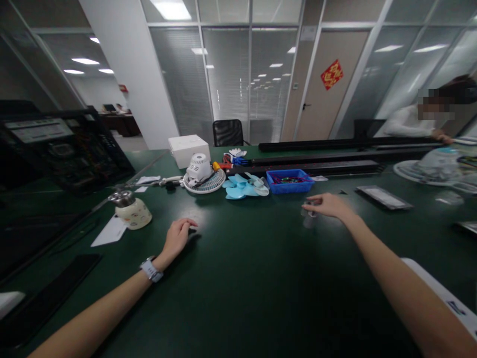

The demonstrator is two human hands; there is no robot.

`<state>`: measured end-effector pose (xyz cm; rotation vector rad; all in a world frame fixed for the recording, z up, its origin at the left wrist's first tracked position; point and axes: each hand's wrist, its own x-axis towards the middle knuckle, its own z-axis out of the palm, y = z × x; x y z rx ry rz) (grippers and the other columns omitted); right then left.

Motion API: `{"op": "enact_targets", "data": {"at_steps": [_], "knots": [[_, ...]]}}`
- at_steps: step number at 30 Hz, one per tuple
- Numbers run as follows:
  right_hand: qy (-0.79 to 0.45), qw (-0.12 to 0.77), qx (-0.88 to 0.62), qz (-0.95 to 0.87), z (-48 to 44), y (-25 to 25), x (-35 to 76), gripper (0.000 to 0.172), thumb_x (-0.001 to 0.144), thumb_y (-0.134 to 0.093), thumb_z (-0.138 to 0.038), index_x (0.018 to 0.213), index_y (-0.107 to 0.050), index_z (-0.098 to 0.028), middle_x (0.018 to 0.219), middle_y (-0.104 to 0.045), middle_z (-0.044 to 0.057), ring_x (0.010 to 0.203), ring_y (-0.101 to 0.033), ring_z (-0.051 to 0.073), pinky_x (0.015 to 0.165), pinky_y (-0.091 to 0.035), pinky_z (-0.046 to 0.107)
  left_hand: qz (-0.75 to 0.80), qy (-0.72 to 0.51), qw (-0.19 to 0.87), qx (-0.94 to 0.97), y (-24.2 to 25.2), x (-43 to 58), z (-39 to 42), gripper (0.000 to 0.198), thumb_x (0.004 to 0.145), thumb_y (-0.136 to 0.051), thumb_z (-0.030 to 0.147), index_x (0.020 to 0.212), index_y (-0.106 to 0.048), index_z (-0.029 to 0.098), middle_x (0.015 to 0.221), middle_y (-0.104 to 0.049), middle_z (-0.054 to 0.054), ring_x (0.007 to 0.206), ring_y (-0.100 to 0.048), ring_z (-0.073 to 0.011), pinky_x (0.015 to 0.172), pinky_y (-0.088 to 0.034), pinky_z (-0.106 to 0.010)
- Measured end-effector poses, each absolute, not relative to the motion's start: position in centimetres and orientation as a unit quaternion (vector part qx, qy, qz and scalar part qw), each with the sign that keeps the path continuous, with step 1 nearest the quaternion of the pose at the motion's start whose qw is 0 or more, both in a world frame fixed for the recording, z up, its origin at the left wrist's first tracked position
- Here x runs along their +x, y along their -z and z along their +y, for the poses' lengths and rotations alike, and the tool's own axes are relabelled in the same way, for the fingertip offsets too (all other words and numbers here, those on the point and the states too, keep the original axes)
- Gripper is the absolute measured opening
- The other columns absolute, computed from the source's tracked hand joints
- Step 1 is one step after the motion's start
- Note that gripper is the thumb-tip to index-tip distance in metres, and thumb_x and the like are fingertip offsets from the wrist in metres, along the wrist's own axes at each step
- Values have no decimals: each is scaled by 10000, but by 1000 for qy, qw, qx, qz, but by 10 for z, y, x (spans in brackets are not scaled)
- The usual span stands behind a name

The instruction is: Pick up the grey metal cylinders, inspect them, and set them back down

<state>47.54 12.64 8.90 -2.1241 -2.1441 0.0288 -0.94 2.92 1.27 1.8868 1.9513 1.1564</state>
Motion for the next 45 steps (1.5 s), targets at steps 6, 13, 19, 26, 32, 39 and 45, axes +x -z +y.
{"op": "enact_targets", "data": {"at_steps": [6, 13, 19, 26, 32, 39, 45], "knots": [[-103, 9, -709, -698, 156, -100, 459, 429, 676, -721, -432, 1013, -751, -169, 878, -737, 79, 829, -654, 209, 665, -432, 254, 657, -391, 98, 637, -13, -10, 29, 369, 851, -338, 225, 729, -685, 208, 847, -683, -54, 890, -570, -228, 881, -420, -382], [-88, 174, -563, -803, 117, -122, 362, 527, 642, -707, -551, 1068, -724, -241, 811, -732, 30, 770, -672, 207, 669, -474, 293, 657, -388, 91, 640, -11, -10, 30, 364, 867, -355, 215, 731, -692, 215, 845, -681, -49, 897, -575, -227, 874, -423, -378], [-174, 206, -414, -870, 78, -99, 246, 579, 647, -750, -450, 1181, -661, -245, 781, -743, 1, 786, -693, 219, 747, -495, 327, 649, -393, 90, 645, -11, -10, 27, 368, 882, -353, 201, 767, -702, 209, 880, -683, -49, 911, -560, -225, 886, -410, -386], [-190, 254, -379, -869, 81, -59, 229, 646, 680, -741, -448, 1271, -575, -248, 867, -739, 16, 933, -680, 236, 902, -446, 378, 573, -423, 120, 692, -19, 8, 18, 250, 892, -509, 349, 1051, -665, 237, 1056, -625, -48, 1052, -504, -222, 945, -401, -381], [-264, 331, -370, -827, 75, -21, 237, 835, 636, -779, -462, 1363, -423, -257, 1091, -693, 58, 1100, -609, 245, 1003, -383, 453, 551, -440, 126, 698, -21, 42, 20, 359, 794, -673, 405, 1123, -619, 271, 1141, -544, -59, 1139, -444, -245, 1006, -371, -408], [-272, 336, -346, -833, 73, -7, 233, 658, 671, -762, -443, 1250, -528, -237, 1117, -668, 75, 1058, -616, 232, 961, -431, 431, 569, -465, 114, 668, -18, 58, 38, 174, 820, -650, 393, 923, -705, 263, 1091, -543, -56, 1134, -448, -246, 1022, -349, -437], [-261, 333, -351, -836, 76, -3, 233, 595, 711, -733, -427, 1234, -535, -226, 1077, -680, 61, 1030, -615, 228, 925, -443, 420, 576, -469, 105, 661, -22, 57, 44, 165, 815, -654, 409, 835, -737, 268, 1071, -559, -55, 1109, -451, -248, 995, -371, -441]]}}
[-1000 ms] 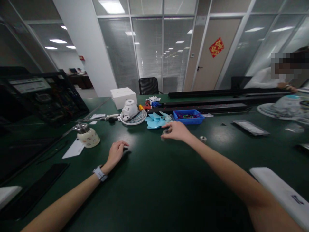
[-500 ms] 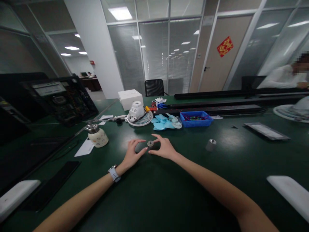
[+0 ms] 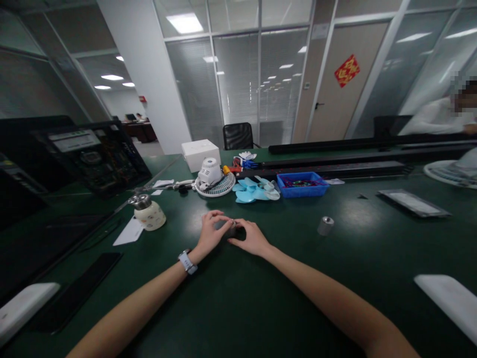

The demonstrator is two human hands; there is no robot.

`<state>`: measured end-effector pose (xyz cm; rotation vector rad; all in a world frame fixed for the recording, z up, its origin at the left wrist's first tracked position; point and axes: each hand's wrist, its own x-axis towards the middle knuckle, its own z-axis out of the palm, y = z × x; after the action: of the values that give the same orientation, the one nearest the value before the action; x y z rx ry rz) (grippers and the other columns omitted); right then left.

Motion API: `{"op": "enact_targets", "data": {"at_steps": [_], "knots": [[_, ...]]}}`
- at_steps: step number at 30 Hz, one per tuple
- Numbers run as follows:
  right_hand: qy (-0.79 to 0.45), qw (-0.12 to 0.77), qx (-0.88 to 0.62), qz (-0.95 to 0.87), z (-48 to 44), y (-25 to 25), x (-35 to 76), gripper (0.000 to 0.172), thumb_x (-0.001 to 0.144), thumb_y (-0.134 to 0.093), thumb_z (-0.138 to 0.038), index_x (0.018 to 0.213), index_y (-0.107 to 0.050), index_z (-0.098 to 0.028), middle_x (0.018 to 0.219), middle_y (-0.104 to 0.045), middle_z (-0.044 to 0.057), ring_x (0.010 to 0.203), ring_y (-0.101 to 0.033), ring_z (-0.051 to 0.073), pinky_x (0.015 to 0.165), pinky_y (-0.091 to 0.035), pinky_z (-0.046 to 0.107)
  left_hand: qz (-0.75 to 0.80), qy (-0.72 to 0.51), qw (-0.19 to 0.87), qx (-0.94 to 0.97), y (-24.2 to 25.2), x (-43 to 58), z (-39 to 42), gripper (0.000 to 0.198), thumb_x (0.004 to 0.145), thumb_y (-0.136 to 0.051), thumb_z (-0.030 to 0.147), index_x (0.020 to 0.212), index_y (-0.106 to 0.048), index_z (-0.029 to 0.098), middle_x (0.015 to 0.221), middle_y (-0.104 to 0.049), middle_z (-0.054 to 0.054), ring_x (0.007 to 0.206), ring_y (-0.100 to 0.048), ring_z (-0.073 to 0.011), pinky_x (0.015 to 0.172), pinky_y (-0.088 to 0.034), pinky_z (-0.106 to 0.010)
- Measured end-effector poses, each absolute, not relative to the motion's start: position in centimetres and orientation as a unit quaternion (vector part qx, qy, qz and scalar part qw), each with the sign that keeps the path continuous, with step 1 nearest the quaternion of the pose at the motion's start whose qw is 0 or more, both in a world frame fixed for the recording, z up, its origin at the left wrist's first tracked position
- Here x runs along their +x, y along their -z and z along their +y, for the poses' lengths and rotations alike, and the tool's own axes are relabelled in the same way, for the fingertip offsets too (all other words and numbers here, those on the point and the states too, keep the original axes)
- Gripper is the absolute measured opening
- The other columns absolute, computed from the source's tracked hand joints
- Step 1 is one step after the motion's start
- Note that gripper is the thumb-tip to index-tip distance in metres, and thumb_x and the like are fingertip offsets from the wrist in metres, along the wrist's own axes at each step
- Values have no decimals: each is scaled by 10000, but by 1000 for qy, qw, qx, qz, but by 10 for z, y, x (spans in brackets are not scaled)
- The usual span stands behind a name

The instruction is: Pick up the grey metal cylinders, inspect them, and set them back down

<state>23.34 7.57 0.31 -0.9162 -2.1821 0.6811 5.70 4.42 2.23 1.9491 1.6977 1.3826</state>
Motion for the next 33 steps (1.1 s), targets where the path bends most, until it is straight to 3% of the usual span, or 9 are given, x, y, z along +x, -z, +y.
{"op": "enact_targets", "data": {"at_steps": [7, 18, 23, 28, 33], "knots": [[-265, 331, -344, -838, 75, -6, 232, 406, 791, -665, -343, 1173, -577, -234, 1063, -683, 44, 984, -627, 205, 924, -443, 409, 578, -461, 81, 668, -32, 35, 40, 191, 822, -642, 425, 868, -754, 278, 1003, -610, -49, 1051, -490, -235, 957, -395, -425], [-241, 319, -372, -838, 71, -13, 227, 491, 760, -684, -452, 1200, -562, -272, 1089, -668, 35, 1023, -602, 223, 916, -434, 418, 640, -328, 86, 689, -8, -14, 35, 244, 746, -685, 502, 867, -769, 308, 969, -637, -55, 986, -500, -260, 874, -402, -422], [-242, 337, -388, -823, 74, -21, 224, 377, 755, -679, -475, 1056, -625, -255, 979, -695, 19, 928, -641, 203, 893, -467, 410, 653, -402, 82, 637, -9, -13, 37, 324, 859, -540, 475, 929, -742, 231, 971, -659, -70, 985, -537, -243, 906, -414, -414], [-275, 375, -434, -772, 98, -65, 286, 387, 723, -706, -424, 1041, -634, -215, 1021, -704, 58, 942, -662, 202, 885, -503, 387, 663, -405, 87, 624, -8, -14, 39, 374, 906, -442, 450, 901, -727, 207, 956, -670, -75, 956, -548, -239, 876, -438, -392], [-238, 313, -572, -720, 145, -101, 410, 513, 612, -765, -424, 1051, -660, -182, 971, -723, 82, 858, -682, 209, 810, -531, 347, 663, -387, 89, 634, -9, -13, 39, 398, 911, -414, 457, 867, -721, 207, 928, -685, -66, 938, -561, -243, 866, -424, -394]]}}
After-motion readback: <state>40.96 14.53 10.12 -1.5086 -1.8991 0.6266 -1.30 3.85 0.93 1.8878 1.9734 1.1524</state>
